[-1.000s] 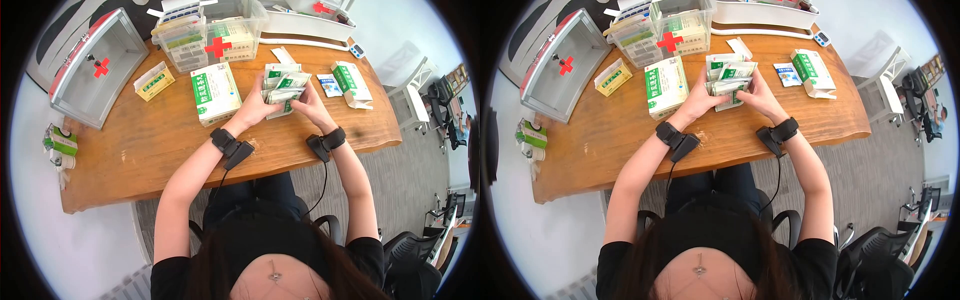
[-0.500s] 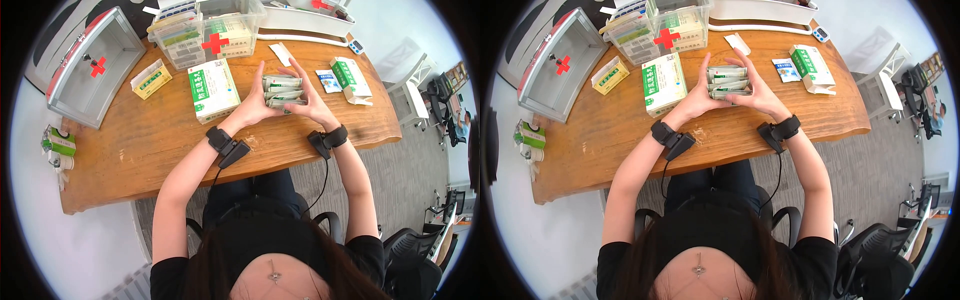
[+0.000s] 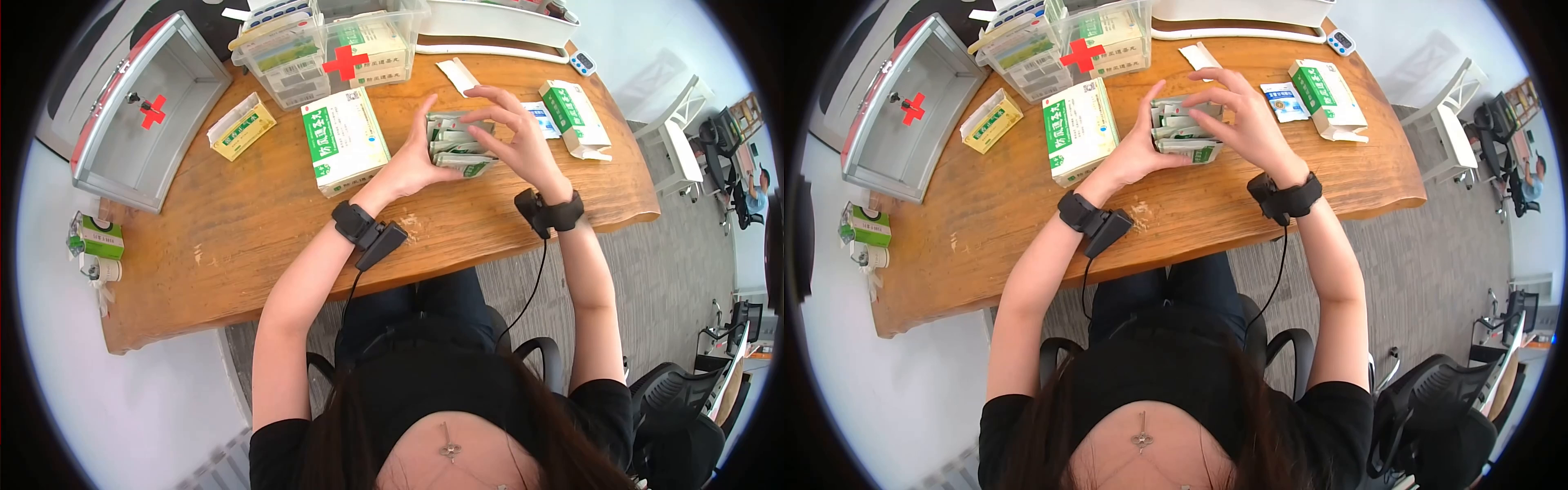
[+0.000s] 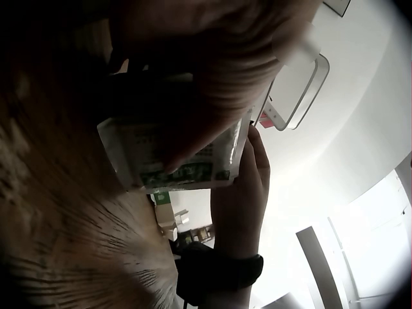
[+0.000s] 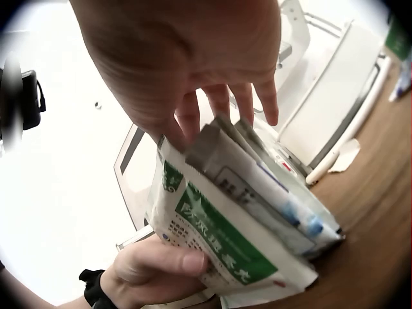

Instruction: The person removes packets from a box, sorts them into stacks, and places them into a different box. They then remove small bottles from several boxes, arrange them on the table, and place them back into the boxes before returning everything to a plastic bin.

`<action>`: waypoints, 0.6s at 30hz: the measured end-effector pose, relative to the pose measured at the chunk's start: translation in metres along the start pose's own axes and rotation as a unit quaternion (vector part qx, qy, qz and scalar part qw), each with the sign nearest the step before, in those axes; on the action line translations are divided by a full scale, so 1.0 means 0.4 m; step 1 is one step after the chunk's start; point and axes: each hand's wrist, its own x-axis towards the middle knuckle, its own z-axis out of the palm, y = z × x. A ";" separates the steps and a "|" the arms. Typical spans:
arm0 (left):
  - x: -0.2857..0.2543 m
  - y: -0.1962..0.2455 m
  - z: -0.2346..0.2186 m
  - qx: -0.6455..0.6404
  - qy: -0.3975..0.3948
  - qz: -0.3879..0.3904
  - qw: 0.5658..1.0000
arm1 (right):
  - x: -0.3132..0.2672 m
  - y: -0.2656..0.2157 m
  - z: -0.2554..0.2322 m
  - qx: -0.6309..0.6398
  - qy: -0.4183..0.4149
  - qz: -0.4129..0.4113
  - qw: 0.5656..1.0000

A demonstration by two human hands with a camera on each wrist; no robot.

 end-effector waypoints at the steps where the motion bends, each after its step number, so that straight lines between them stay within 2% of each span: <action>1: 0.000 0.001 0.001 0.006 -0.002 -0.004 1.000 | 0.006 -0.006 -0.010 -0.061 -0.018 -0.033 0.997; 2: 0.000 0.006 0.000 0.005 -0.004 -0.006 1.000 | 0.013 -0.011 -0.019 -0.122 -0.035 -0.067 0.990; 5: 0.000 0.018 -0.003 -0.032 -0.021 -0.030 0.999 | 0.039 -0.030 -0.019 -0.132 -0.042 -0.075 0.988; 10: -0.004 0.013 -0.003 -0.008 -0.014 -0.014 1.000 | 0.055 -0.029 -0.014 -0.141 -0.082 -0.076 0.984; 12: -0.004 0.022 -0.005 -0.006 -0.019 -0.023 1.000 | 0.054 -0.026 -0.014 -0.129 -0.117 -0.042 0.984; 16: -0.007 0.037 -0.004 0.000 -0.018 -0.043 0.999 | 0.053 -0.011 -0.021 -0.044 -0.107 0.002 0.993; 18: -0.008 0.035 -0.004 0.001 -0.017 -0.042 0.999 | 0.050 -0.009 -0.032 -0.031 -0.098 0.064 0.993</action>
